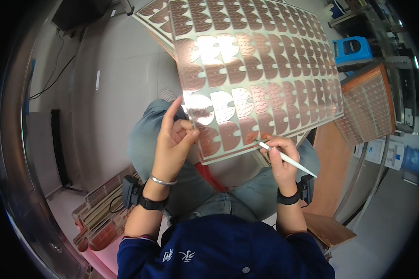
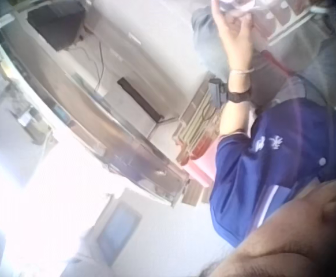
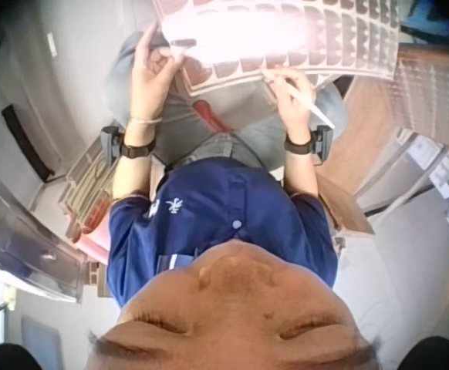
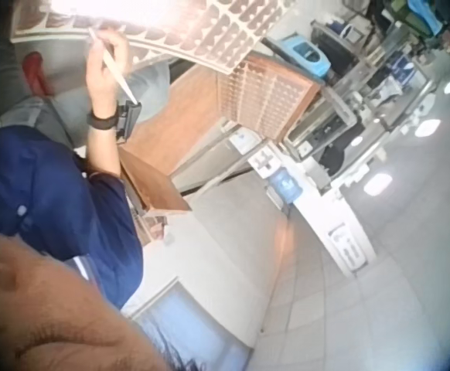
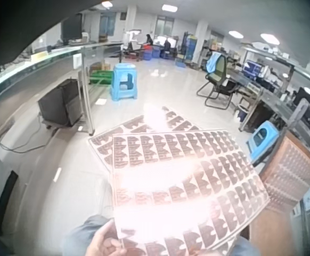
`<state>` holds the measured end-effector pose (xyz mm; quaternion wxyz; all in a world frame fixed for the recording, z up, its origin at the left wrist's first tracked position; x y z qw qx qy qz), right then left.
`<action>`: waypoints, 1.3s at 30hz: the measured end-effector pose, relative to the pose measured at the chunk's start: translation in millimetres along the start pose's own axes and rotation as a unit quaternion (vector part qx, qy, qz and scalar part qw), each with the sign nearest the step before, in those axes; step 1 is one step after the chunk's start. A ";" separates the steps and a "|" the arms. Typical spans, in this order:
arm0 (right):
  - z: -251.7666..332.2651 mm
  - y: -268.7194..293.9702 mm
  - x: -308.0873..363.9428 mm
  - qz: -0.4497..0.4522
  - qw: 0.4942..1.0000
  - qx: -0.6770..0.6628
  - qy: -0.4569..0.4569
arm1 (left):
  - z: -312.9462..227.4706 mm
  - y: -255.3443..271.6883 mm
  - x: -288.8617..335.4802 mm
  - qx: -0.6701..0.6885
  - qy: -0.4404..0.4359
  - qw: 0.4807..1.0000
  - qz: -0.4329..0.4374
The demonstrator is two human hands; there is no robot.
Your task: Inspecting large printed metal circuit sheets for defects or quality issues using a white marker tool.
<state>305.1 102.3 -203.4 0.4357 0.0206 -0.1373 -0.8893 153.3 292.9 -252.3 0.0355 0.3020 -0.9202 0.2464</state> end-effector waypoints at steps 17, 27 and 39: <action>-11.2 -71.4 -10.4 0.101 0.982 0.080 0.141 | 29.3 3.3 -6.6 0.054 0.028 0.998 0.024; -7.0 -72.4 -14.4 0.148 0.974 0.101 0.136 | 42.6 4.8 -6.0 0.048 0.111 0.992 0.034; -11.8 -78.6 -13.1 0.113 0.968 0.152 0.167 | 41.2 -0.3 -4.9 -0.027 0.124 0.989 0.074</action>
Point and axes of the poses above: each hand's wrist, its own x-axis away from the middle knuckle, its own y-axis out of the back of the hand, z = x × y, the point moved 4 cm from there along -x, towards the middle knuckle, and after that the axes turned 9 degrees about z, right-handed, at the moved point
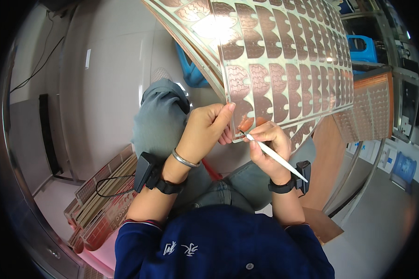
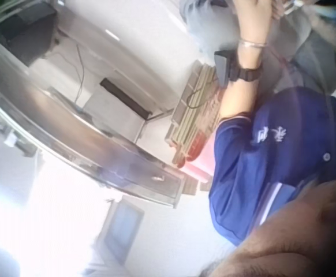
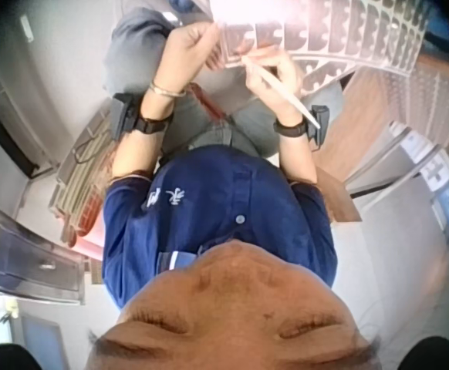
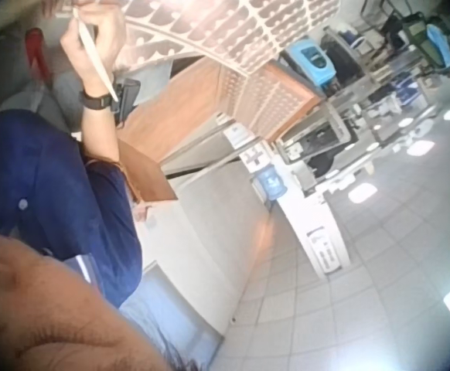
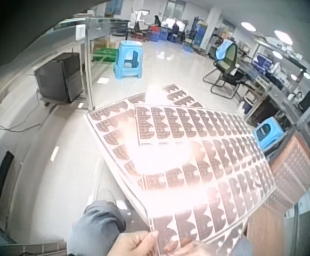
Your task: Inspecting large printed metal circuit sheets for defects or quality issues using a white marker tool.
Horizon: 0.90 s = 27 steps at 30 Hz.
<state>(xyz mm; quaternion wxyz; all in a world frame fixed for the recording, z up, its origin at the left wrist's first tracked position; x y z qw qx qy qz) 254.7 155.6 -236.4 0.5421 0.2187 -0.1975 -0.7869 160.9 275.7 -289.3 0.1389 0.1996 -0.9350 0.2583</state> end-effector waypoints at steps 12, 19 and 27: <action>-1.6 0.1 -4.4 -0.004 0.999 0.012 0.040 | 0.2 -1.0 -2.2 -0.019 0.010 1.000 -0.005; -0.6 0.0 -4.1 -0.014 1.000 0.013 0.021 | 3.5 -0.2 -3.7 -0.036 0.002 0.999 0.003; 0.6 0.8 -8.5 -0.012 0.999 0.019 0.044 | -1.4 -1.2 -3.9 -0.025 0.007 1.000 -0.008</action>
Point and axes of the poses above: each hand's wrist, its own x-axis away from the middle knuckle, its own y-axis out of the back of the hand, z = x × y, the point moved 4 cm from there along -x, towards the middle knuckle, and after that the axes turned 9 degrees about z, right-handed, at the moved point
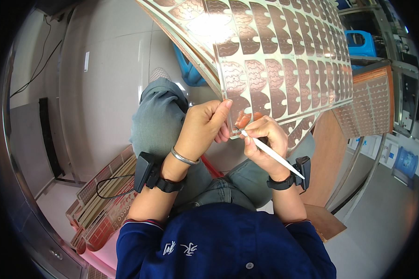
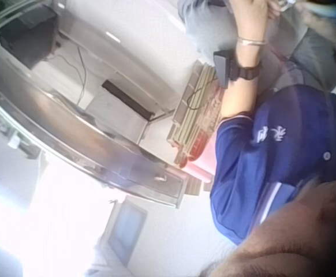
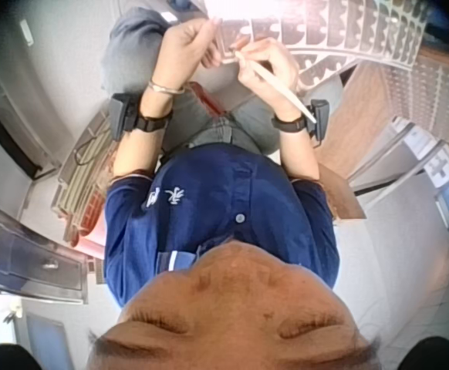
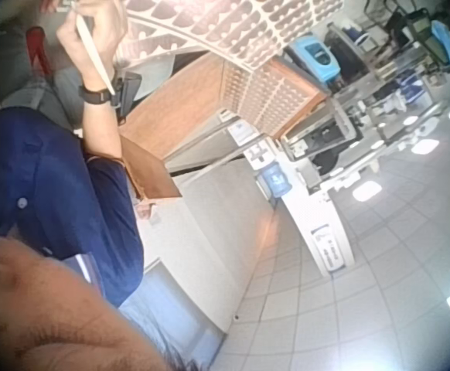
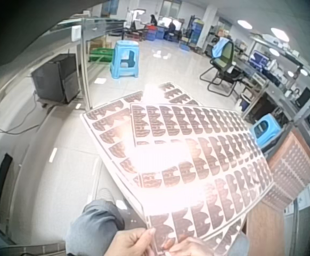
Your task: Inspecting large printed metal circuit sheets for defects or quality issues using a white marker tool.
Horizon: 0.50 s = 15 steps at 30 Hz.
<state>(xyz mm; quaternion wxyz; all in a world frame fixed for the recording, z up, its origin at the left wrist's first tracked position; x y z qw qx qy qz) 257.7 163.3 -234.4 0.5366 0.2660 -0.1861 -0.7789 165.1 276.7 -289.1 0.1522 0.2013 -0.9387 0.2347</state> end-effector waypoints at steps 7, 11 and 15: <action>-0.5 1.8 -1.3 0.022 1.000 0.016 0.003 | -2.4 -0.3 -0.7 -0.008 -0.006 1.000 -0.009; 0.8 1.7 -1.6 0.018 1.000 0.015 0.012 | -2.4 -0.4 -0.8 -0.015 -0.008 1.000 -0.014; 0.2 1.6 0.3 0.015 1.000 0.020 0.000 | -1.4 -0.6 -1.0 -0.009 -0.003 1.000 -0.011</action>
Point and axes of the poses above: each hand's wrist, its own x-axis away from the middle knuckle, its own y-axis out of the back of the hand, z = x × y, the point moved 4 cm from there along -x, towards the middle knuckle, and after that the axes turned 9 degrees about z, right-handed, at the moved point
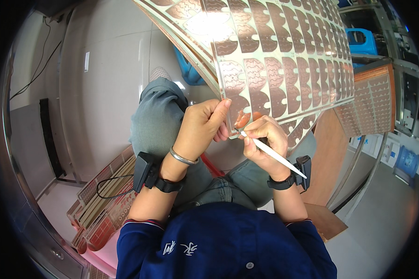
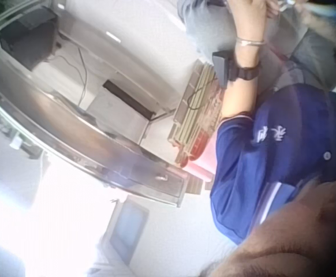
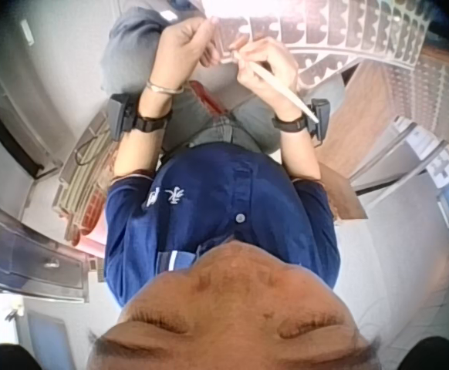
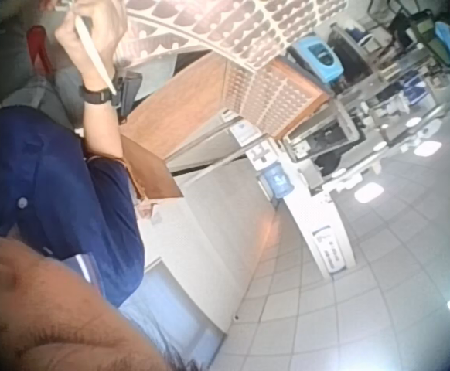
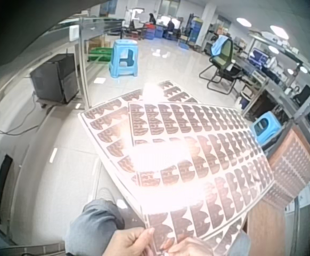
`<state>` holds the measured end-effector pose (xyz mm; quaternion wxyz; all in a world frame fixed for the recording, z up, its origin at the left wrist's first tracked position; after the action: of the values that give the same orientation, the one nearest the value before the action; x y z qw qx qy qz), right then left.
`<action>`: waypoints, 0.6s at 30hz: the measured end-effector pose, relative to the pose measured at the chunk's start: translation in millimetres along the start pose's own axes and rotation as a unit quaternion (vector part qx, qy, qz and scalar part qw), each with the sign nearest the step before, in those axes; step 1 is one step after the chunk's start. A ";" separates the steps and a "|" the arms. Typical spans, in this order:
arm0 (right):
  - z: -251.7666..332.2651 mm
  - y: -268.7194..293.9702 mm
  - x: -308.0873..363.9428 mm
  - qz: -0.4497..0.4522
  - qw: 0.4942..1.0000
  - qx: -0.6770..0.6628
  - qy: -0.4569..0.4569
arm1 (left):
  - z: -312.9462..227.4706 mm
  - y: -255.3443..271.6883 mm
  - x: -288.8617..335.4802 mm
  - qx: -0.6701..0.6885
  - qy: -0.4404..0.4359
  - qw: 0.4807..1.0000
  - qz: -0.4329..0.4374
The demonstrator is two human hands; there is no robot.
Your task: Inspecting large printed metal circuit sheets for defects or quality issues using a white marker tool.
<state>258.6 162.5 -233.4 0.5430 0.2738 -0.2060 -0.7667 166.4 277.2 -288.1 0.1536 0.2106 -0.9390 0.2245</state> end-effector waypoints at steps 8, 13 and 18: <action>-2.6 0.7 -0.2 -0.024 1.000 -0.001 0.012 | -2.8 -1.1 -0.7 -0.003 0.002 1.000 0.004; 1.7 2.4 -3.0 -0.015 1.000 -0.007 0.003 | -3.4 0.0 -0.3 0.003 0.005 1.000 0.003; 0.9 1.6 -3.3 -0.021 1.000 -0.006 0.009 | -2.2 -0.4 0.0 0.015 0.000 1.000 0.002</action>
<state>260.0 165.1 -231.0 0.5306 0.2817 -0.1903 -0.7765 167.0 278.0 -286.2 0.1498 0.2108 -0.9359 0.2390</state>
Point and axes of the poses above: each hand's wrist, its own x-axis away from the middle knuckle, its own y-axis out of the back of the hand, z = x × y, the point moved 4 cm from there along -x, towards the middle knuckle, and after that the axes turned 9 degrees about z, right-handed, at the moved point
